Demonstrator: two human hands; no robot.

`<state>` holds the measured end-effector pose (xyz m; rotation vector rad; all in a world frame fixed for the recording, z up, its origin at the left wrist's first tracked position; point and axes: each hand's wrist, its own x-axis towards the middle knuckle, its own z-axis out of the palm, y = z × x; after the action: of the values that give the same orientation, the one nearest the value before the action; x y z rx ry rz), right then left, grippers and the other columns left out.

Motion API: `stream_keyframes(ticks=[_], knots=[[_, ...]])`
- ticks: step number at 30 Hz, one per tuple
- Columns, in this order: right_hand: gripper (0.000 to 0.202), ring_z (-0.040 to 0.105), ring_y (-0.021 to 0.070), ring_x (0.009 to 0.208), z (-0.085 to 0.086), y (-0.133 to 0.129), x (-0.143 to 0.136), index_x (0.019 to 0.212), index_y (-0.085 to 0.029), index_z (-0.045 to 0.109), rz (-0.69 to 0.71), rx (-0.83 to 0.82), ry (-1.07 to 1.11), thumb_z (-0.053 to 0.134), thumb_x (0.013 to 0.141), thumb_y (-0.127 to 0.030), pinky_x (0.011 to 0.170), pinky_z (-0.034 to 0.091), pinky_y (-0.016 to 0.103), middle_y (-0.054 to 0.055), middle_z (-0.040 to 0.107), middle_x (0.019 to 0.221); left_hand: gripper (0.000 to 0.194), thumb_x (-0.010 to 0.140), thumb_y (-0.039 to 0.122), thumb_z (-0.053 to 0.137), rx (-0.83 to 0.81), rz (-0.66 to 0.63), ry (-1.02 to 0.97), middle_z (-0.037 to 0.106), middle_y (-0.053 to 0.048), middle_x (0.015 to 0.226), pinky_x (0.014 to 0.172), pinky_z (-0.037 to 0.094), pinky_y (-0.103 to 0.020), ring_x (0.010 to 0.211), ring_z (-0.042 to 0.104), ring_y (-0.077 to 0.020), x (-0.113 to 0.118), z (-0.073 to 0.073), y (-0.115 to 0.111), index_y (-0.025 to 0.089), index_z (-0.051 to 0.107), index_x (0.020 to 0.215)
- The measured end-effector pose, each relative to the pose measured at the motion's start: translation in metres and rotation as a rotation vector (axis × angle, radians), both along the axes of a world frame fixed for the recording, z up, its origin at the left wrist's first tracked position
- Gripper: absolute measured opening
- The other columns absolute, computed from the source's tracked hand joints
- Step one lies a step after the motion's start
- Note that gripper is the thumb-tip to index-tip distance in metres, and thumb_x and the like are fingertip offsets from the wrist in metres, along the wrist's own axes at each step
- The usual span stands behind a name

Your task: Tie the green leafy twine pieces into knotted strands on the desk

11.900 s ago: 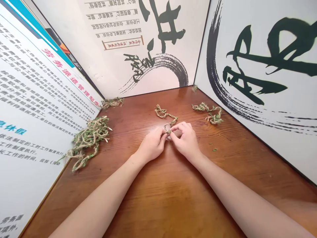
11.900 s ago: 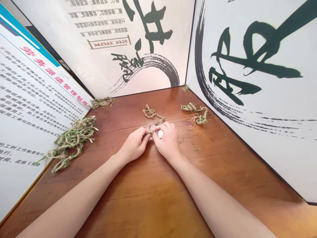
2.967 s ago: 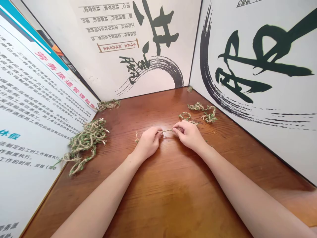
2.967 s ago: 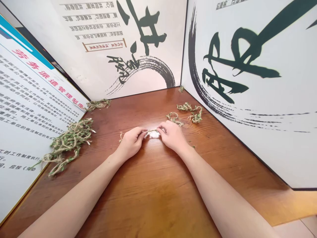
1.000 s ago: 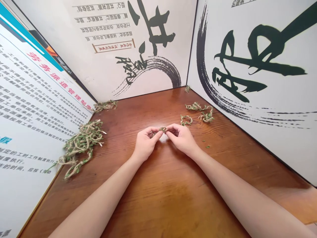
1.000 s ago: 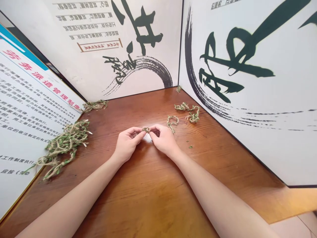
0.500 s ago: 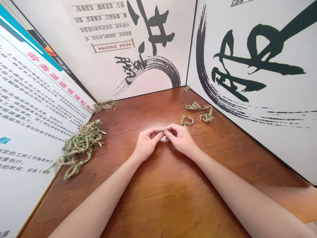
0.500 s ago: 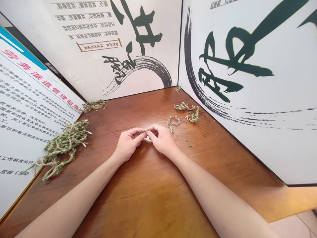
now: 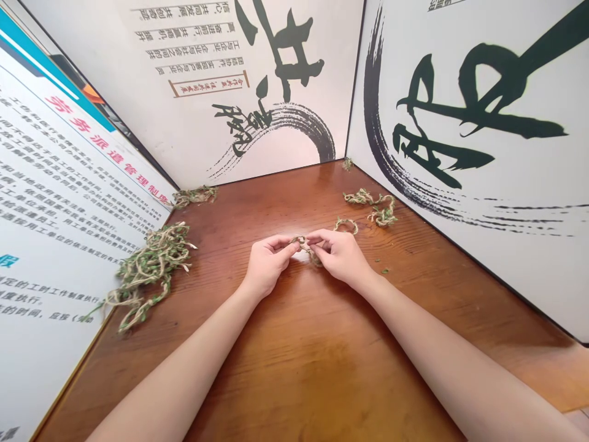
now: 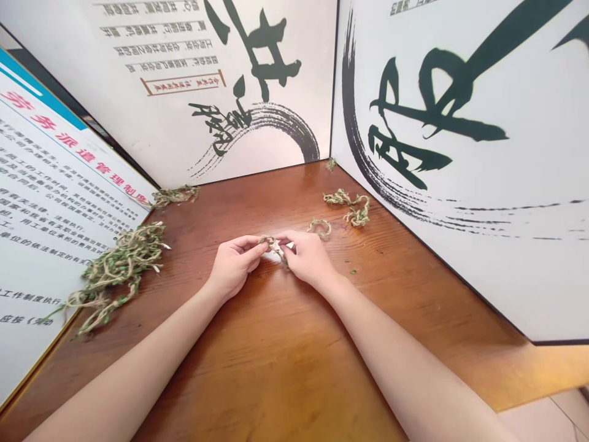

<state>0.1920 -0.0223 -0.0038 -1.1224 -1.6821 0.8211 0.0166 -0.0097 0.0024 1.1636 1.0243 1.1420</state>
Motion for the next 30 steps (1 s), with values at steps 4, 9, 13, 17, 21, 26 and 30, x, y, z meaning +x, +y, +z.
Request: stream_keyframes(ticks=[4, 9, 13, 17, 21, 26, 30], knots=[[0.047, 0.063, 0.0126, 0.059, 0.007, -0.002, -0.004, 0.121, -0.016, 0.065, 0.136, -0.348, 0.234, 0.071, 0.075, -0.024, 0.049, 0.05, 0.025, 0.007, 0.071, 0.099, 0.035, 0.059, 0.031, 0.089, -0.024, -0.012, -0.072, 0.063, -0.003, 0.068, 0.042, 0.022, -0.018, 0.044, 0.036, -0.0023, -0.001, 0.001, 0.001, 0.011, 0.069, 0.079], [0.035, 0.058, 0.0111, 0.054, 0.012, -0.004, -0.002, 0.103, -0.013, 0.065, 0.211, -0.466, 0.324, 0.073, 0.071, -0.023, 0.049, 0.05, 0.022, 0.002, 0.065, 0.069, 0.039, 0.058, 0.031, 0.09, -0.088, -0.083, -0.058, 0.06, -0.002, 0.063, 0.04, 0.021, -0.018, 0.043, 0.036, -0.0026, -0.005, 0.002, 0.003, 0.009, 0.064, 0.078], [0.027, 0.055, 0.0099, 0.052, 0.009, -0.003, 0.0, 0.09, -0.014, 0.06, 0.227, -0.431, 0.37, 0.075, 0.072, -0.027, 0.048, 0.047, 0.021, 0.0, 0.061, 0.064, 0.041, 0.059, 0.034, 0.089, -0.103, -0.145, -0.025, 0.059, -0.002, 0.062, 0.041, 0.019, -0.017, 0.043, 0.034, -0.002, -0.007, 0.004, 0.002, 0.009, 0.065, 0.079], [0.024, 0.052, 0.0084, 0.051, 0.01, -0.004, -0.001, 0.082, -0.014, 0.057, 0.232, -0.429, 0.364, 0.074, 0.07, -0.026, 0.046, 0.043, 0.019, -0.001, 0.059, 0.063, 0.036, 0.058, 0.03, 0.087, -0.096, -0.175, 0.009, 0.057, -0.001, 0.061, 0.042, 0.023, -0.017, 0.046, 0.039, -0.0033, -0.006, 0.007, 0.001, 0.009, 0.063, 0.077], [0.028, 0.054, 0.0092, 0.053, 0.011, -0.004, -0.005, 0.08, -0.014, 0.054, 0.218, -0.43, 0.331, 0.075, 0.068, -0.029, 0.045, 0.044, 0.02, 0.0, 0.06, 0.068, 0.034, 0.061, 0.03, 0.086, -0.095, -0.212, -0.019, 0.051, 0.002, 0.058, 0.042, 0.018, -0.018, 0.043, 0.032, -0.0015, -0.008, 0.009, 0.0, 0.01, 0.061, 0.075], [0.03, 0.053, 0.0109, 0.05, 0.007, -0.004, -0.009, 0.078, -0.016, 0.051, 0.13, -0.394, 0.282, 0.072, 0.07, -0.036, 0.042, 0.046, 0.024, 0.0, 0.057, 0.067, 0.035, 0.07, 0.035, 0.083, -0.034, -0.294, -0.018, 0.049, 0.003, 0.061, 0.045, 0.021, -0.018, 0.046, 0.032, -0.0015, -0.012, 0.006, 0.0, 0.011, 0.06, 0.08], [0.026, 0.053, 0.0118, 0.05, 0.006, -0.005, -0.011, 0.075, -0.017, 0.051, 0.093, -0.362, 0.279, 0.069, 0.067, -0.032, 0.045, 0.048, 0.026, -0.002, 0.055, 0.063, 0.037, 0.068, 0.033, 0.085, 0.043, -0.262, 0.089, 0.058, 0.0, 0.071, 0.05, 0.031, -0.018, 0.054, 0.043, -0.0038, -0.01, 0.005, -0.002, 0.011, 0.057, 0.078]])
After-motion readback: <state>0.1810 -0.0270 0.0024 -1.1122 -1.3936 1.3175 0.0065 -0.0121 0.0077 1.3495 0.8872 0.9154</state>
